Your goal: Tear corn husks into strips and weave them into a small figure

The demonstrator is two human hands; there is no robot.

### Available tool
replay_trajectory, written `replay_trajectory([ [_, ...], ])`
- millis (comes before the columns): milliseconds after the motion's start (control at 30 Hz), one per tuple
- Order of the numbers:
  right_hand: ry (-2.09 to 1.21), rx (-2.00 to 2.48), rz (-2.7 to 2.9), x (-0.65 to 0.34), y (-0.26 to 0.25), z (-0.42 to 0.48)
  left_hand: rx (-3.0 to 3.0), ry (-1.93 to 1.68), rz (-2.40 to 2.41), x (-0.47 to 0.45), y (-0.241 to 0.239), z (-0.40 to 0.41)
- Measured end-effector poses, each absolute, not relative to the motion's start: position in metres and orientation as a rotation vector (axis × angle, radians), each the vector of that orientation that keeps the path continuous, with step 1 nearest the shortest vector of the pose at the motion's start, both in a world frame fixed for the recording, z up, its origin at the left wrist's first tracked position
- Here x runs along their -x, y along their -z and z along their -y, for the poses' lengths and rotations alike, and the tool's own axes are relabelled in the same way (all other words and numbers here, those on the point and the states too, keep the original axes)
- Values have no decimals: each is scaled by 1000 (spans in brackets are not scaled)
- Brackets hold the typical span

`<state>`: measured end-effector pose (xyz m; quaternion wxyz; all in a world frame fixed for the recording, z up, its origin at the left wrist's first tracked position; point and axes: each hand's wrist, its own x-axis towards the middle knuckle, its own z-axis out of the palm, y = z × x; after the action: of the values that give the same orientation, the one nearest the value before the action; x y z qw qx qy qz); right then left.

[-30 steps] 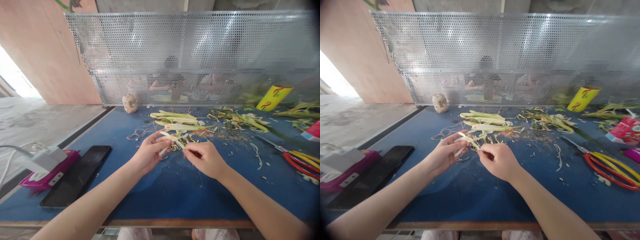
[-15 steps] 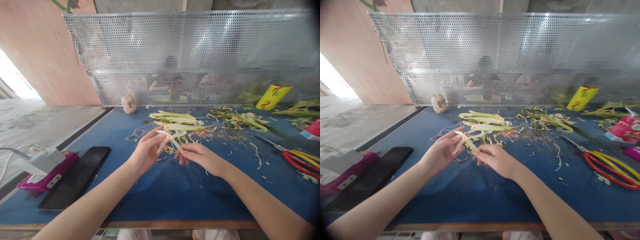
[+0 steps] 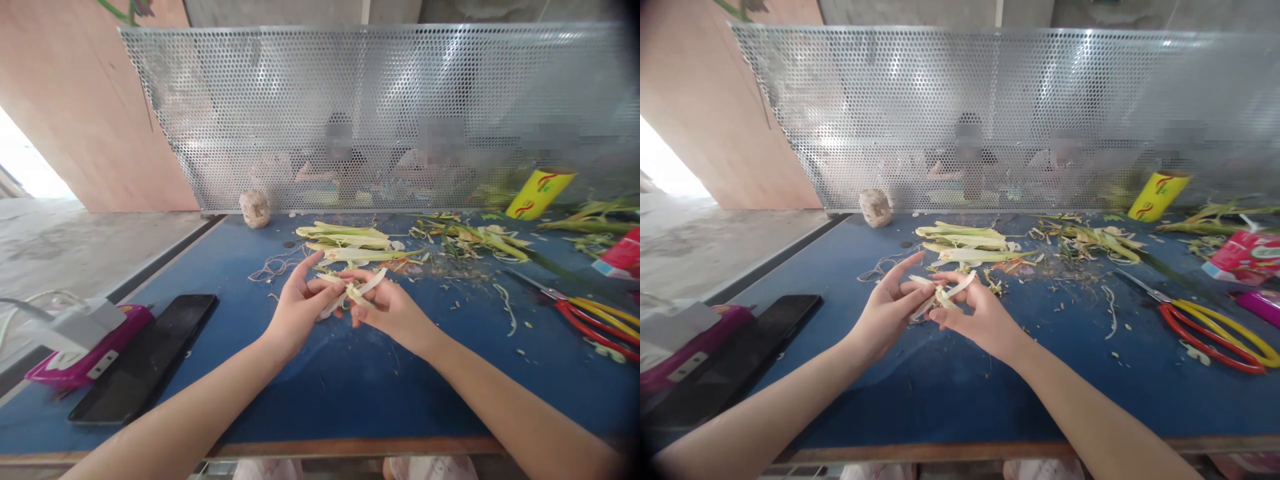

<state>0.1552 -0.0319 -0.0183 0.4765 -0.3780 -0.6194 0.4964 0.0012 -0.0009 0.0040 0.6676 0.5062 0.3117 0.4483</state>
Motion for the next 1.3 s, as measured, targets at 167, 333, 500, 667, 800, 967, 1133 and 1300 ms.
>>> replay_trajectory([
  [167,-1155,932,1597,-152,19,29,-1220,-1011,-682,-2,-5,3],
  [333,-924,1103,1594,-153,16,29,-1331,-1019,-736,-1,-7,6],
  [500,-854,1166,1550,-155,15,29,-1346,-1057,-711,0,-7,6],
  [667,-815,1177,1478,-158,17,28,-1339,-1131,-755,3,-12,2],
  [800,-884,1140,1418,-158,18,26,-1348,-1168,-799,3,-12,-2],
  [967,-1068,1042,1369,-154,17,28,-1307,-1055,-715,-1,-6,-2],
  [1133,-1093,1067,1408,-154,17,28,-1282,-1017,-628,0,-4,-2],
  [1300,-1015,1134,1437,-159,14,27,-1311,-964,-614,2,-6,-4],
])
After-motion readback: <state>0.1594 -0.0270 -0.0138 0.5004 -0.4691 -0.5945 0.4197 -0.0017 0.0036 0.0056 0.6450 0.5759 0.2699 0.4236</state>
